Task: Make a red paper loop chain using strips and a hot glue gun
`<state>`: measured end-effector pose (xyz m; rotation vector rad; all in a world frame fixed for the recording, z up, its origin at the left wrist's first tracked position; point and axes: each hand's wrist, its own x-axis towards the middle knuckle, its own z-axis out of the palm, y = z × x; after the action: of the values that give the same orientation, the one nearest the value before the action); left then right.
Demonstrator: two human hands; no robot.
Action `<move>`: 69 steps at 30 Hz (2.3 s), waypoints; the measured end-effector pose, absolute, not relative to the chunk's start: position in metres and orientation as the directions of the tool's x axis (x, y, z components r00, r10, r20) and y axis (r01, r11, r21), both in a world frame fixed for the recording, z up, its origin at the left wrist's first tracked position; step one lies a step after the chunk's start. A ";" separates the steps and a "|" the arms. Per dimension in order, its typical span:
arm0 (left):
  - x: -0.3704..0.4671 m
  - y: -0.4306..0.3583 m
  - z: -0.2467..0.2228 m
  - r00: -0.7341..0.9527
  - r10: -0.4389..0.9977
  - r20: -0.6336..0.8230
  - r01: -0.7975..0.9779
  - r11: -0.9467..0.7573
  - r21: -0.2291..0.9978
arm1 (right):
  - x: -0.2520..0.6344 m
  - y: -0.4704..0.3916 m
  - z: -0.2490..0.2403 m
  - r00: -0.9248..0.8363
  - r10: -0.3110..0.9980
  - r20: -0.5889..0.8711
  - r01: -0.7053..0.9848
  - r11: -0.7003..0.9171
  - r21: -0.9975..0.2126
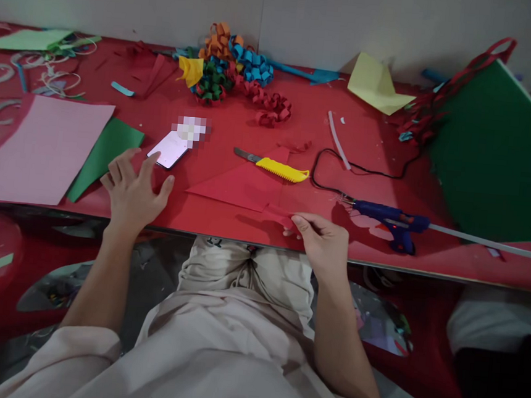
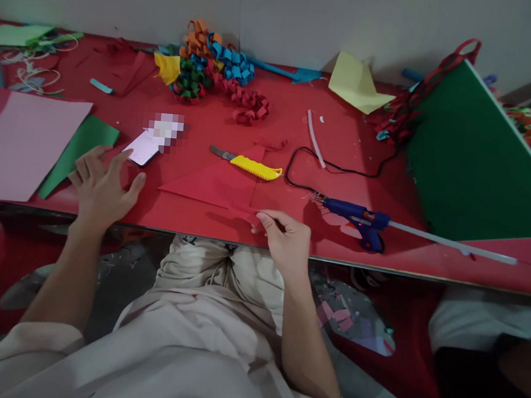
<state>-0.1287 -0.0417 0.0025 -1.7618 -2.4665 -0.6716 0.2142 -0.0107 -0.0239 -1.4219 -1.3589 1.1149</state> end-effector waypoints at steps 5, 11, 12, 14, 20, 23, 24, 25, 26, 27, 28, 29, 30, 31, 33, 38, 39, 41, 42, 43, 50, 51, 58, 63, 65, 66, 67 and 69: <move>-0.133 -0.040 -0.004 -0.330 0.891 0.311 0.936 0.268 0.227 | 0.215 -0.011 -0.024 0.000 0.999 -0.035 0.221 -0.034 -0.975; -0.135 -0.042 -0.009 -0.287 0.897 0.335 0.950 0.223 0.218 | 0.216 -0.012 -0.025 -0.007 1.000 -0.028 0.239 -0.025 -0.971; -0.136 -0.042 -0.010 -0.284 0.896 0.340 0.951 0.218 0.219 | 0.216 -0.012 -0.025 -0.007 0.999 -0.031 0.234 -0.029 -0.972; -0.139 -0.037 -0.012 -0.281 0.894 0.350 0.951 0.209 0.228 | 0.216 -0.011 -0.026 -0.006 0.999 -0.036 0.226 -0.034 -0.974; -0.168 0.003 -0.018 -0.327 0.906 0.269 0.909 0.224 0.351 | 0.216 -0.011 -0.025 -0.019 1.000 -0.019 0.243 -0.014 -0.970; -0.170 0.012 -0.021 -0.349 0.895 0.277 0.894 0.230 0.386 | 0.216 -0.012 -0.025 -0.006 0.999 -0.036 0.229 -0.033 -0.973; -0.164 0.009 -0.021 -0.367 0.876 0.313 0.891 0.234 0.389 | 0.216 -0.013 -0.024 -0.004 0.999 -0.032 0.231 -0.030 -0.972; -0.153 0.004 -0.020 -0.385 0.848 0.365 0.889 0.235 0.392 | 0.215 -0.014 -0.023 -0.012 1.000 -0.023 0.243 -0.020 -0.970; -0.139 -0.004 -0.017 -0.391 0.819 0.419 0.892 0.225 0.393 | 0.213 -0.015 -0.022 -0.026 1.000 -0.009 0.260 -0.002 -0.965; -0.122 -0.014 -0.013 -0.378 0.799 0.467 0.899 0.197 0.391 | 0.211 -0.017 -0.020 -0.051 0.999 0.007 0.279 0.021 -0.960; -0.102 -0.025 -0.008 -0.312 0.822 0.477 0.911 0.117 0.395 | 0.208 -0.018 -0.018 -0.089 0.996 0.025 0.298 0.050 -0.953; -0.082 -0.035 -0.003 -0.212 0.855 0.474 0.904 -0.012 0.427 | 0.205 -0.020 -0.016 -0.137 0.990 0.040 0.314 0.081 -0.946; -0.063 -0.045 0.002 -0.067 0.909 0.411 0.855 -0.161 0.494 | 0.202 -0.022 -0.013 -0.191 0.980 0.053 0.323 0.114 -0.939; -0.046 -0.053 0.006 0.048 0.949 0.312 0.766 -0.235 0.598 | 0.198 -0.023 -0.010 -0.247 0.967 0.061 0.324 0.142 -0.935; -0.021 -0.062 0.013 0.147 0.977 0.153 0.593 -0.211 0.777 | 0.193 -0.026 -0.005 -0.337 0.939 0.063 0.313 0.175 -0.934; -0.012 -0.060 0.009 0.148 0.986 0.079 0.445 -0.138 0.885 | 0.188 -0.029 0.001 -0.347 0.937 0.042 0.304 0.154 -0.940; -0.014 -0.058 0.007 0.155 0.985 0.076 0.416 -0.134 0.900 | 0.188 -0.029 0.000 -0.335 0.941 0.037 0.313 0.148 -0.938; -0.017 -0.056 0.002 0.163 0.984 0.068 0.350 -0.122 0.929 | 0.188 -0.029 -0.001 -0.324 0.946 0.028 0.326 0.140 -0.935; -0.018 -0.056 0.000 0.168 0.984 0.057 0.315 -0.109 0.943 | 0.189 -0.029 -0.003 -0.322 0.946 0.027 0.330 0.139 -0.934; -0.019 -0.055 -0.001 0.176 0.984 0.043 0.281 -0.092 0.955 | 0.190 -0.029 -0.004 -0.323 0.946 0.026 0.331 0.139 -0.933; -0.024 -0.058 -0.008 0.252 0.967 -0.024 0.141 -0.012 0.990 | 0.196 -0.030 -0.011 -0.365 0.930 -0.048 0.302 0.069 -0.951; -0.025 -0.058 -0.009 0.274 0.961 -0.028 0.146 -0.013 0.989 | 0.197 -0.030 -0.011 -0.365 0.929 -0.055 0.301 0.062 -0.952; -0.036 -0.057 -0.012 0.314 0.913 0.259 0.369 -0.369 0.853 | 0.197 -0.027 -0.008 -0.354 0.924 -0.146 0.205 -0.076 -0.976; -0.034 -0.054 -0.018 0.348 0.785 0.513 0.464 -0.619 0.633 | 0.197 -0.026 -0.010 -0.383 0.899 -0.214 0.146 -0.169 -0.975; -0.033 -0.054 -0.017 0.358 0.760 0.542 0.449 -0.650 0.613 | 0.197 -0.026 -0.011 -0.391 0.893 -0.223 0.113 -0.194 -0.975; -0.035 -0.053 -0.015 0.362 0.757 0.545 0.448 -0.654 0.610 | 0.196 -0.026 -0.011 -0.383 0.896 -0.225 0.100 -0.202 -0.974; -0.039 -0.052 -0.012 0.343 0.765 0.545 0.474 -0.642 0.602 | 0.196 -0.026 -0.012 -0.363 0.904 -0.225 0.092 -0.205 -0.974; -0.057 -0.049 -0.004 0.202 0.797 0.569 0.625 -0.553 0.552 | 0.197 -0.026 -0.013 -0.300 0.928 -0.220 0.086 -0.204 -0.975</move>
<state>-0.0568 -0.0487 -0.0045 -2.5822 -1.5524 -1.4456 0.1970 -0.0261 -0.0126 -1.2463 -1.3703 1.5819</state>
